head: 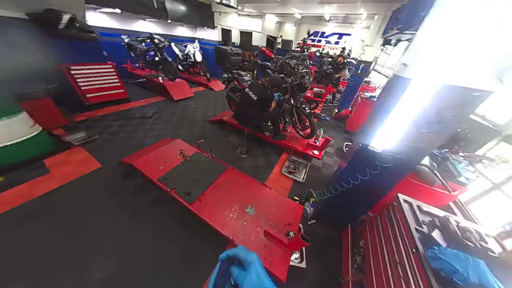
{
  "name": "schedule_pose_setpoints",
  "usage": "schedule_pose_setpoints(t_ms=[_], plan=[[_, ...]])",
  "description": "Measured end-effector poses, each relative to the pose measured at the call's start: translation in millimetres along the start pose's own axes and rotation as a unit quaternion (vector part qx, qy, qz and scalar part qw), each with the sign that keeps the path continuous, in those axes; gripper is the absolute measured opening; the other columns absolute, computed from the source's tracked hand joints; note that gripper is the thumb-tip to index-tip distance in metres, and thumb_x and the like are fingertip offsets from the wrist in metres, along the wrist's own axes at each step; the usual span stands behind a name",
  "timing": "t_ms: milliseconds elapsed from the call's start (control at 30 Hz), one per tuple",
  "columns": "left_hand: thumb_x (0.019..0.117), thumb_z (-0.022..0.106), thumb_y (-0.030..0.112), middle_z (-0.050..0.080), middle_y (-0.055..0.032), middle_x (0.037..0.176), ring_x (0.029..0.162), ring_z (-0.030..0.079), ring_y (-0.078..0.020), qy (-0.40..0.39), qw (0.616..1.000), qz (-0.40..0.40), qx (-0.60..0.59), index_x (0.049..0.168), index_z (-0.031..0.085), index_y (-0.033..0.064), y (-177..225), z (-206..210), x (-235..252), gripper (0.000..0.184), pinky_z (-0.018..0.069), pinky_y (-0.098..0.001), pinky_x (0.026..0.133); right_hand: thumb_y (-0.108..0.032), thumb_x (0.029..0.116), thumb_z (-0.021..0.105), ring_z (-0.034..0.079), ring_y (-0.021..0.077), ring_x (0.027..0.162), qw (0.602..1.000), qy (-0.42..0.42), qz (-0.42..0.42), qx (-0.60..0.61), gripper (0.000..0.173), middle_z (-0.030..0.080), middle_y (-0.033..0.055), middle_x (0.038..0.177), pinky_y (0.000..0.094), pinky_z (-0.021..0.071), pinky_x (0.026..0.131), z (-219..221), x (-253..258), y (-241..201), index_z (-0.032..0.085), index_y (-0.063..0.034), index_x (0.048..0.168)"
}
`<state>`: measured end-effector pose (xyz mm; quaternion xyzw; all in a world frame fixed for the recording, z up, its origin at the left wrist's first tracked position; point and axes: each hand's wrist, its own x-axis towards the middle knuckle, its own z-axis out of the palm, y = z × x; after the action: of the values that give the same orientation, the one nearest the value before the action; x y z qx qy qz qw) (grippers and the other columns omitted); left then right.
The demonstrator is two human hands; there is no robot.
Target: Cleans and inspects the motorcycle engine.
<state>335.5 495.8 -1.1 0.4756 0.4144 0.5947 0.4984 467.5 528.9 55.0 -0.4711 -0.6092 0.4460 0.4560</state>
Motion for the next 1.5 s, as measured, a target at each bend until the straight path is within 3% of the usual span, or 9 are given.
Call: schedule_pose_setpoints(t_ms=[100, 233, 333, 567, 700, 900, 967, 1200, 1500], plan=[[0.0909, 0.06, -0.007, 0.071, -0.0111, 0.118, 0.11, 0.067, -0.0074, 0.057, 0.996, 0.003, 0.07, 0.127, 0.061, -0.01, 2, -1, 15, 0.036, 0.0557, -0.029, 0.1, -0.008, 0.102, 0.054, 0.065, 0.0128, 0.068, 0.979, 0.116, -0.033, 0.167, 0.02, 0.071, 0.0076, 0.084, 0.0296, 0.0577, 0.063, -57, 74, -16, 0.07, 0.0029, 0.108], [0.0977, 0.06, 0.006, 0.071, -0.013, 0.109, 0.093, 0.068, -0.0055, 0.178, 0.966, -0.1, 0.161, 0.125, 0.06, -0.011, -30, -42, -10, 0.032, 0.0586, -0.0283, 0.087, -0.07, 0.1014, 0.006, 0.049, 0.0302, 0.14, 0.871, -0.05, -0.056, 0.485, 0.091, 0.043, 0.0189, 0.158, 0.0418, 0.0448, 0.113, -126, 165, -33, 0.031, -0.0007, 0.156], [0.105, 0.051, 0.019, 0.068, -0.005, 0.095, 0.074, 0.061, 0.0, 0.292, 0.926, -0.147, 0.19, 0.119, 0.06, -0.0093, -32, -70, -32, 0.032, 0.0564, -0.0246, 0.072, -0.085, 0.09, 0.004, 0.033, 0.0337, 0.152, 0.792, -0.131, -0.039, 0.595, 0.112, 0.026, 0.0209, 0.166, 0.0482, 0.0341, 0.121, -123, 199, -27, 0.021, 0.0013, 0.16], [0.1069, 0.05, 0.017, 0.075, -0.0096, 0.101, 0.086, 0.074, -0.0157, 0.523, 0.849, -0.068, -0.003, 0.127, 0.062, -0.0034, 39, -28, 12, 0.031, 0.0649, -0.0349, 0.077, -0.05, 0.11, 0.014, 0.051, 0.0256, 0.14, 0.782, -0.399, 0.125, 0.462, 0.073, 0.052, 0.0168, 0.152, 0.0355, 0.0439, 0.115, 35, 173, 2, 0.044, 0.003, 0.15], [0.1066, 0.051, 0.015, 0.071, -0.014, 0.114, 0.105, 0.068, -0.0166, 0.595, 0.791, 0.034, -0.138, 0.127, 0.062, -0.0047, 55, -36, 27, 0.03, 0.0546, -0.0356, 0.097, -0.012, 0.1047, 0.05, 0.062, 0.0109, 0.124, 0.867, -0.467, -0.14, 0.104, 0.042, 0.063, 0.0167, 0.137, 0.0289, 0.0494, 0.11, 106, 49, 35, 0.053, 0.0128, 0.139], [0.1001, 0.054, 0.001, 0.07, -0.0131, 0.114, 0.077, 0.067, -0.0133, 0.744, 0.663, -0.051, -0.061, 0.134, 0.061, -0.0001, 20, -62, -135, 0.035, 0.0575, -0.0293, 0.065, -0.007, 0.0972, 0.062, 0.072, 0.0164, 0.108, 0.68, -0.721, -0.078, 0.108, 0.021, 0.076, 0.0096, 0.114, 0.0319, 0.0593, 0.097, 113, -23, 50, 0.077, 0.0007, 0.111], [0.0985, 0.058, 0.009, 0.07, -0.0136, 0.113, 0.082, 0.066, -0.015, 0.78, 0.607, -0.151, 0.035, 0.13, 0.064, -0.0001, -4, -57, -201, 0.033, 0.057, -0.0335, 0.074, -0.012, 0.1005, 0.059, 0.073, 0.0165, 0.104, 0.643, -0.761, -0.041, 0.073, 0.025, 0.077, 0.0079, 0.111, 0.0328, 0.0602, 0.095, 125, -33, 54, 0.075, -0.0004, 0.116], [0.1087, 0.046, 0.038, 0.071, -0.0196, 0.118, 0.117, 0.067, -0.0324, 0.754, 0.491, -0.425, 0.098, 0.126, 0.067, 0.0013, -60, -35, -399, 0.046, 0.0487, -0.0542, 0.106, -0.021, 0.1082, 0.045, 0.075, 0.0162, 0.085, 0.727, -0.681, 0.078, -0.04, 0.037, 0.078, 0.0085, 0.094, 0.0298, 0.0623, 0.079, 193, -37, 107, 0.071, 0.0033, 0.116], [0.1068, 0.037, 0.055, 0.061, -0.0234, 0.138, 0.129, 0.059, -0.0415, 0.603, 0.446, -0.586, 0.306, 0.146, 0.055, 0.0077, -81, -217, -590, 0.064, 0.046, -0.0613, 0.106, -0.027, 0.1006, 0.063, 0.071, 0.0191, 0.106, 0.726, -0.65, -0.02, -0.223, 0.033, 0.073, 0.0119, 0.115, 0.0415, 0.0571, 0.096, 311, -147, 170, 0.07, -0.0044, 0.124]])
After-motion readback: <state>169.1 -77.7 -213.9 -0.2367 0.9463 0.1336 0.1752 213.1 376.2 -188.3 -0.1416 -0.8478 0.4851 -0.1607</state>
